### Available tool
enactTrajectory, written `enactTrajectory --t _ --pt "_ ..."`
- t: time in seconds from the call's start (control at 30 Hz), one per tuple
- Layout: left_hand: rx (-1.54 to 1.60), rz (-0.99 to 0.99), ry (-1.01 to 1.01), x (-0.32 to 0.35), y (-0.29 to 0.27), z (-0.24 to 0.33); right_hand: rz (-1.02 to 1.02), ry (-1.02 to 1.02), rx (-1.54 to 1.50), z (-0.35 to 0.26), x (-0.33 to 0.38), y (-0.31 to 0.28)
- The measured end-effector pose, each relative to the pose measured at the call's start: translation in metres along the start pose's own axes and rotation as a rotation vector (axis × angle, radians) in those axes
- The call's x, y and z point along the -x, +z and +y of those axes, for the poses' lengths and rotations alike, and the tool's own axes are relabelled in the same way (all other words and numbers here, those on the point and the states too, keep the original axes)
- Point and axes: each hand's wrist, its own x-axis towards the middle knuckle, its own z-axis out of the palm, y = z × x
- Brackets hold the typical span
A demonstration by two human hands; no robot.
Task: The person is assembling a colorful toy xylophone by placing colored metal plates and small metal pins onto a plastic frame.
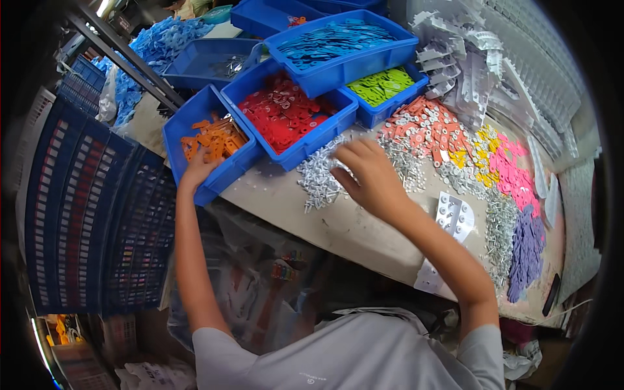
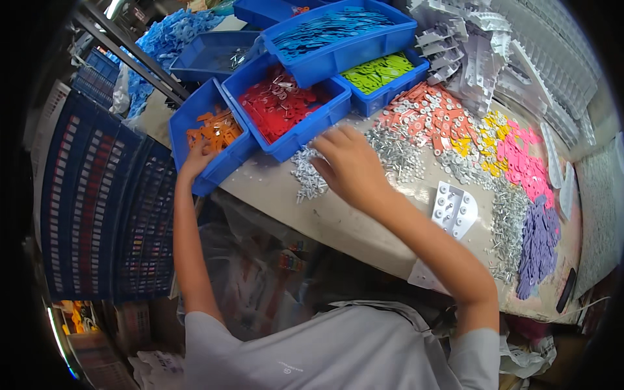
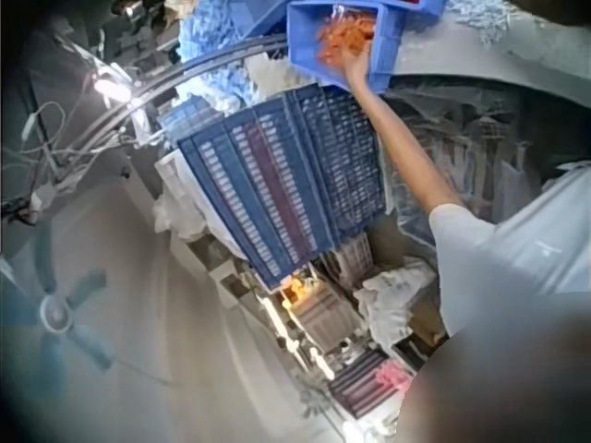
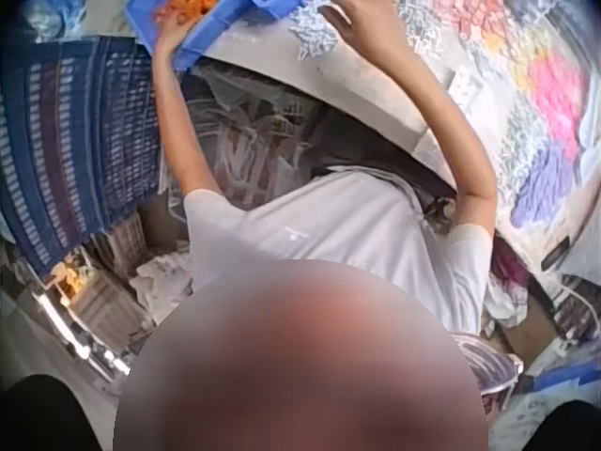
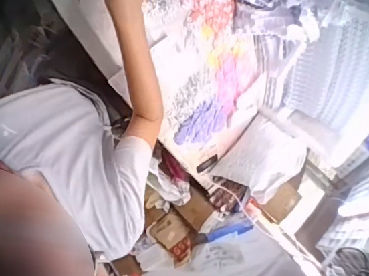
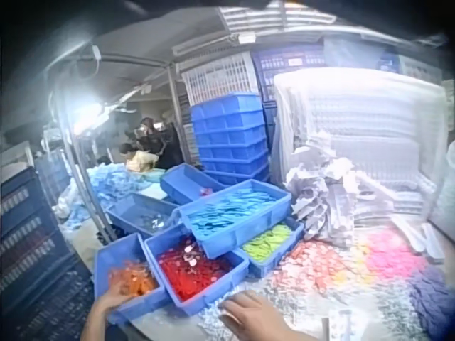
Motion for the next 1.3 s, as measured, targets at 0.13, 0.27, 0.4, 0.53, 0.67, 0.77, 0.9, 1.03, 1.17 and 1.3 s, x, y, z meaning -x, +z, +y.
enactTrajectory --t 0.13,0.27,0.4,0.53,0.67,0.77,0.9,1.03,1.17,1.3 --pt "-0.04 -0.31 0.047 -0.026 -0.014 -0.044 -0.198 0.061 0.056 0.046 -0.096 0.087" --pt "-0.074 -0.405 0.032 -0.03 0.0 -0.035 -0.6 0.423 0.143 0.059 -0.141 0.117" --pt "-0.093 -0.403 0.035 -0.034 0.0 -0.04 -0.842 0.447 0.405 0.071 -0.157 0.151" --pt "0.123 -0.278 0.071 -0.02 0.004 -0.035 -0.828 0.443 0.395 0.073 -0.156 0.161" --pt "0.108 -0.089 -0.076 -0.015 -0.011 -0.02 -0.93 0.376 0.32 0.076 -0.158 0.15" --pt "-0.136 0.238 0.122 -0.009 -0.016 -0.031 -0.846 0.276 0.257 0.074 -0.152 0.151" --pt "0.289 0.352 0.04 -0.003 -0.011 0.003 -0.471 0.36 0.229 0.08 -0.135 0.153" --pt "0.335 0.34 0.094 0.001 -0.017 0.016 -0.232 0.138 0.32 0.068 -0.133 0.133" --pt "0.317 0.709 0.41 0.011 -0.015 0.022 0.073 0.121 -0.242 0.035 -0.094 0.064" --pt "0.681 0.559 0.177 0.095 0.013 0.104 -0.159 0.468 -0.531 0.0 -0.014 -0.037"
